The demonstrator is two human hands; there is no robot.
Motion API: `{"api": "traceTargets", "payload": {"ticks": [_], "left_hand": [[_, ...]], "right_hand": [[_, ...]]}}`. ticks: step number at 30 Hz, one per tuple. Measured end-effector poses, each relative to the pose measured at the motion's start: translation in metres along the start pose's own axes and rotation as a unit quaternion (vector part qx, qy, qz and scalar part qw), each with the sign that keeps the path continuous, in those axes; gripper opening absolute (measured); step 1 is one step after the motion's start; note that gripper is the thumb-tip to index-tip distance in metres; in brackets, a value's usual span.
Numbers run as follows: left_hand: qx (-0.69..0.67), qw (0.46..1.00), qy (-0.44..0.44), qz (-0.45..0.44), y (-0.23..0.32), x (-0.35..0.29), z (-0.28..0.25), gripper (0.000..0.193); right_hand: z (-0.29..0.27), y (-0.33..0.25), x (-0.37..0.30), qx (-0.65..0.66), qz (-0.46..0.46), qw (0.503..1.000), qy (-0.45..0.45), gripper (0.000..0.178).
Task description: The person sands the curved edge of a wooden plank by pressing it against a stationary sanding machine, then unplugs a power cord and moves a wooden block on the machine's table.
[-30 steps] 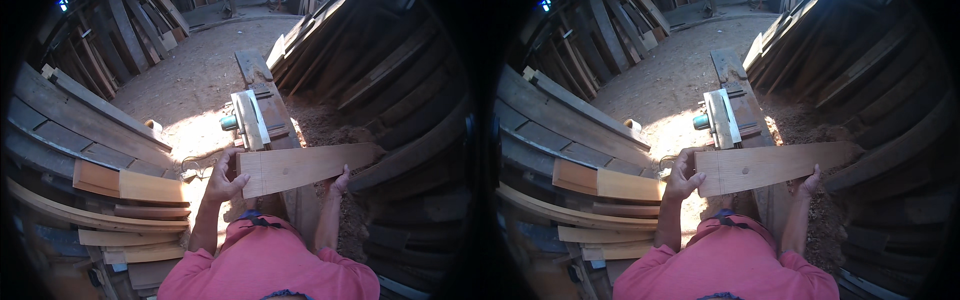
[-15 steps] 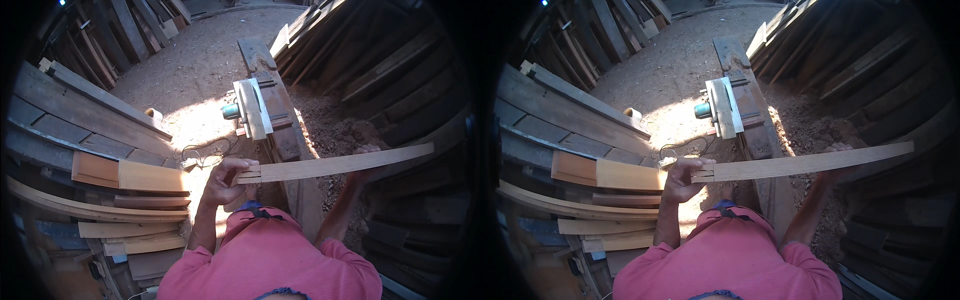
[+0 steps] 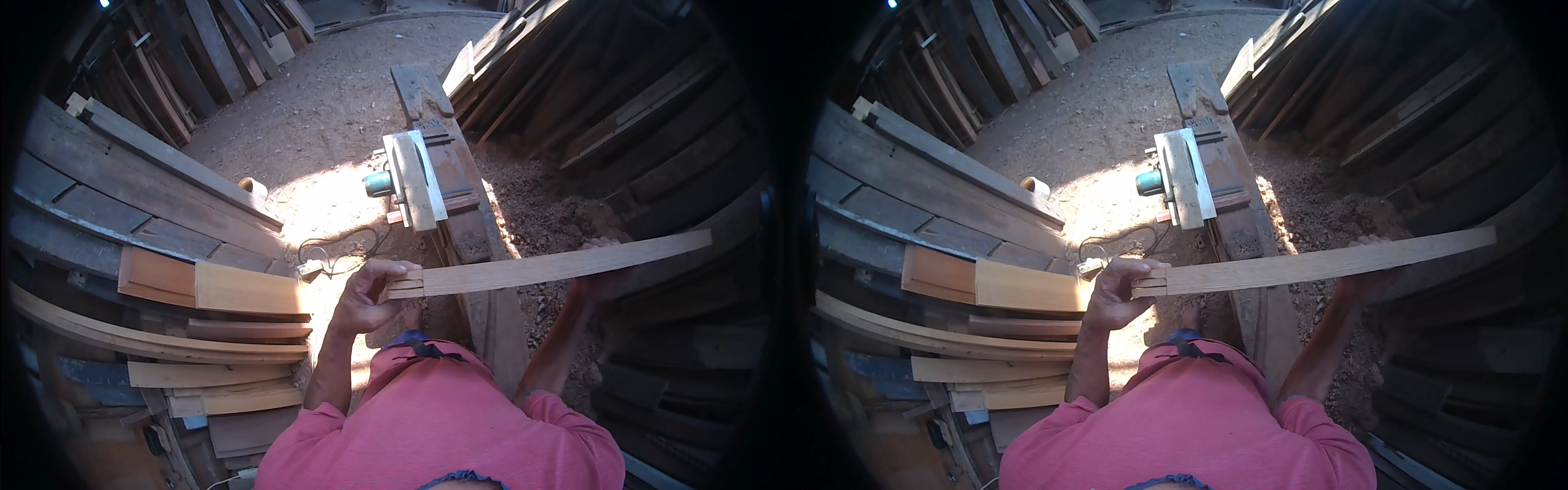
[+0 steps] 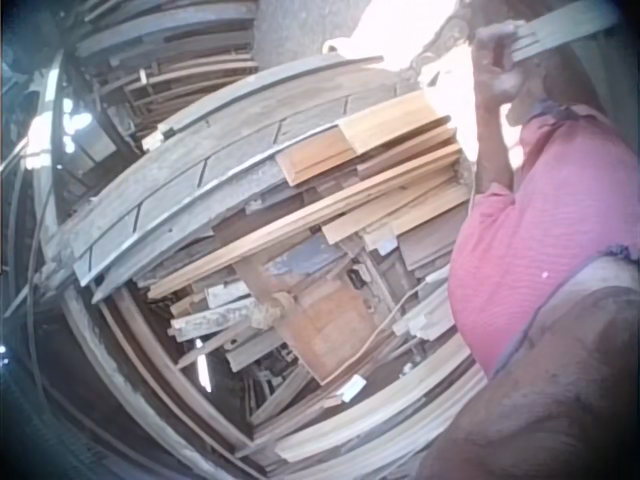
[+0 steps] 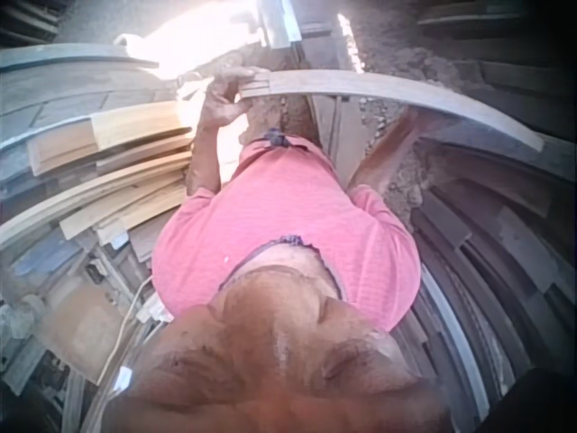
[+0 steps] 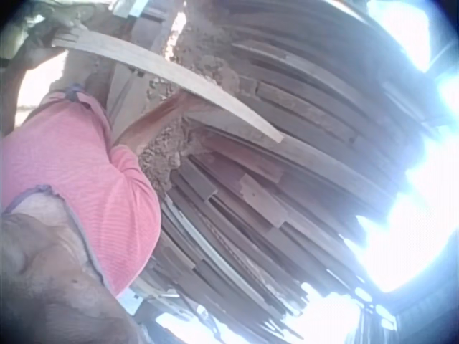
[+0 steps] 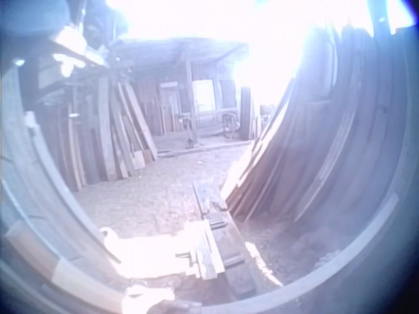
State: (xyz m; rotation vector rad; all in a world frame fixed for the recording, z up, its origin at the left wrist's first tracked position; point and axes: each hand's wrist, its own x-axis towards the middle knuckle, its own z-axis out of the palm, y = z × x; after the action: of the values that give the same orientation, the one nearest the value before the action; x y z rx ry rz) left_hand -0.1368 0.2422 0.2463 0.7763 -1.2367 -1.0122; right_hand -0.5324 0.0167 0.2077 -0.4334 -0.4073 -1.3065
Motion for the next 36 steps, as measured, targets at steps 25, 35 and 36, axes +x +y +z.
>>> {"api": "traceTargets", "payload": {"ticks": [25, 35, 36], "left_hand": [[-0.487, 0.787, 0.005, -0.379, -0.094, 0.001, 0.077, 0.035], [-0.128, 0.923, -0.211, -0.296, -0.096, 0.021, 0.085, 0.094], [-0.105, 0.919, -0.197, -0.326, -0.103, 0.020, 0.093, 0.092]], "right_hand": [[0.041, 0.046, 0.083, -0.379, -0.134, 0.862, 0.309, 0.045], [-0.014, 0.033, 0.061, -0.448, -0.007, 0.837, 0.313, 0.048], [-0.013, 0.034, 0.061, -0.467, 0.021, 0.828, 0.308, 0.048]]}}
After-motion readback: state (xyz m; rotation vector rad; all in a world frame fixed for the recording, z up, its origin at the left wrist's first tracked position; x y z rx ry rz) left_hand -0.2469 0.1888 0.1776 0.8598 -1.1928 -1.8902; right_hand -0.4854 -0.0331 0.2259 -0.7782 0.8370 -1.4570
